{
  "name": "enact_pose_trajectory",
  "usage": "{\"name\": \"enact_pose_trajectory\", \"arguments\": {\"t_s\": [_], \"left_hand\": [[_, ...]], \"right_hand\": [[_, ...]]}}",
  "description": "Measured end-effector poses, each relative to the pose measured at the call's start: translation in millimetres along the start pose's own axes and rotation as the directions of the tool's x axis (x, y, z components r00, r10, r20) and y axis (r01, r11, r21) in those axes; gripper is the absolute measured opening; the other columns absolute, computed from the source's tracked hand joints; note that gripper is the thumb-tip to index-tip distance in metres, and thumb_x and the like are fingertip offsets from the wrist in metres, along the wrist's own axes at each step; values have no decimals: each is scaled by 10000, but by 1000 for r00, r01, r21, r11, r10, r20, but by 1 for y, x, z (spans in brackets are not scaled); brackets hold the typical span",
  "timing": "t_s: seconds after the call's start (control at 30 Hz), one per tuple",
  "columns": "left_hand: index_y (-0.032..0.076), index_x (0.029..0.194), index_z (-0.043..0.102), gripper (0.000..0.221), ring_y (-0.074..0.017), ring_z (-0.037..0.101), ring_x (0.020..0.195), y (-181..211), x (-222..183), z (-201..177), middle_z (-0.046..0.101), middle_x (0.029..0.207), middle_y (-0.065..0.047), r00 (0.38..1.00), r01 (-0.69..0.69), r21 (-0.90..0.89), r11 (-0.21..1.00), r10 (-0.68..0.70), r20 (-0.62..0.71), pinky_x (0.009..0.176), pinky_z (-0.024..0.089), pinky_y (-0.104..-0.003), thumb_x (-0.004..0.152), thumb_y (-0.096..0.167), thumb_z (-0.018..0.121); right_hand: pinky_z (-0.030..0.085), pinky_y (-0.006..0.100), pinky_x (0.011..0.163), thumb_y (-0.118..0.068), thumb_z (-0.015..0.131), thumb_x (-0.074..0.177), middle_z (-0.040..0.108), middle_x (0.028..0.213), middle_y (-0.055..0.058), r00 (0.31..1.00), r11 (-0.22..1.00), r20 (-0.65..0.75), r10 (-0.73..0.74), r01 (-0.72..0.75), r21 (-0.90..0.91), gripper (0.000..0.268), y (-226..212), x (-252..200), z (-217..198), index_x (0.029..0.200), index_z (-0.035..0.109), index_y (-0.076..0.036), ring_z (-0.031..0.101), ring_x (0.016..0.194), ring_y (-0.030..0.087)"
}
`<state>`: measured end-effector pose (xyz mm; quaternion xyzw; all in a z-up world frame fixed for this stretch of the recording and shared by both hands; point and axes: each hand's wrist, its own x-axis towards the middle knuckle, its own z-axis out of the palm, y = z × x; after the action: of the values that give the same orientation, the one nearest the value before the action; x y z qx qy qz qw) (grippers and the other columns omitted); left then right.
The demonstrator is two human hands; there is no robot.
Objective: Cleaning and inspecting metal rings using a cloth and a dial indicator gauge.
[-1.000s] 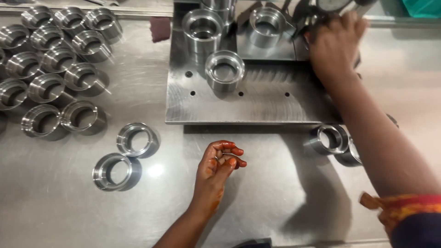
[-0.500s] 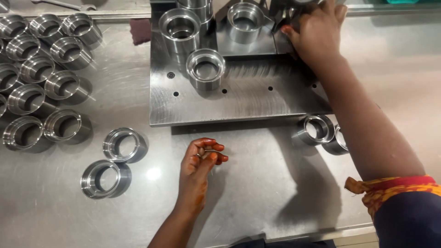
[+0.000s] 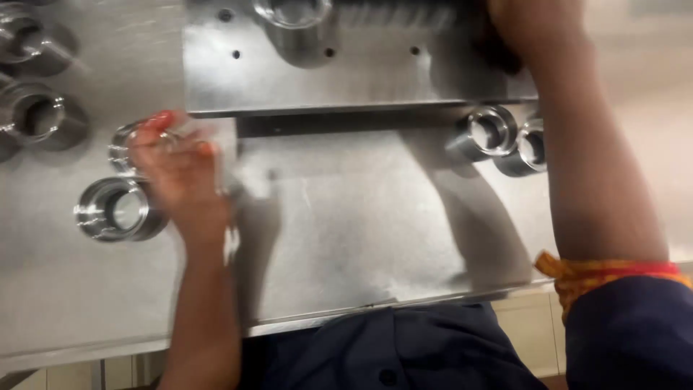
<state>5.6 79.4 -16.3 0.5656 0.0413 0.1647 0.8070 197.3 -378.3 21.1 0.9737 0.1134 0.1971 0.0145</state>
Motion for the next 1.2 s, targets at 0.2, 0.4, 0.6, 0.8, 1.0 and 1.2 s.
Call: {"name": "enact_pose_trajectory", "arguments": {"t_s": [0.2, 0.4, 0.6, 0.8, 1.0, 1.2], "left_hand": [[15, 1337, 568, 542, -468, 238, 1516, 4, 14, -75, 232, 1590, -333, 994, -109, 961, 255, 52, 99, 1216, 259, -615, 932, 294, 796], [-42, 957, 708, 496, -521, 82, 1626, -13, 11, -54, 229, 1636, -357, 971, -238, 950, -202, -71, 228, 1240, -22, -702, 1020, 447, 767], [-12, 1073, 668, 421, -336, 518, 1343, 14, -53, 66, 265, 1627, -191, 918, -28, 817, 575, -310, 250, 1043, 520, -458, 750, 183, 854], [55, 1322, 634, 450, -347, 404, 1531, 35, -113, 135, 88, 1697, -213, 793, -102, 597, 796, -297, 532, 1214, 388, -476, 890, 4, 745], [32, 1083, 738, 325, -388, -12, 1595, 37, -133, 127, 146, 1586, -186, 804, -317, 427, 847, 1, 594, 1405, 74, -609, 774, 27, 837], [90, 826, 629, 215, -355, -100, 1622, 35, -128, 118, 84, 1705, -145, 715, -261, 344, 902, -58, 696, 1389, -21, -586, 737, 22, 812]], "right_hand": [[486, 483, 997, -161, 781, 934, 722, 1085, 126, 993, 994, -41, 106, -107, -5, 191, 55, -176, -94, 1066, 718, -38, 629, 1094, 367], [525, 477, 895, -228, 911, 830, 716, 994, 193, 925, 862, 16, 380, -348, -368, 308, 86, -264, -71, 1001, 754, -26, 662, 978, 411], [613, 318, 829, 25, 738, 999, 727, 1041, 145, 781, 269, 106, 616, -335, 903, 173, -40, -221, -119, 1168, 714, 54, 720, 893, 216], [567, 528, 949, -111, 602, 913, 566, 1406, 178, 870, 672, -235, -434, 486, 558, 449, -191, -195, -125, 1362, 613, -108, 715, 1151, 285], [653, 402, 903, -361, 700, 967, 775, 1139, 150, 869, -117, 452, -202, -480, 870, 481, -196, -186, -112, 1259, 689, 21, 779, 1042, 250], [648, 301, 892, -364, 750, 950, 728, 1156, 135, 987, 429, 153, -37, -123, 895, 464, -193, -180, -145, 1193, 651, 18, 764, 1029, 197]]}}
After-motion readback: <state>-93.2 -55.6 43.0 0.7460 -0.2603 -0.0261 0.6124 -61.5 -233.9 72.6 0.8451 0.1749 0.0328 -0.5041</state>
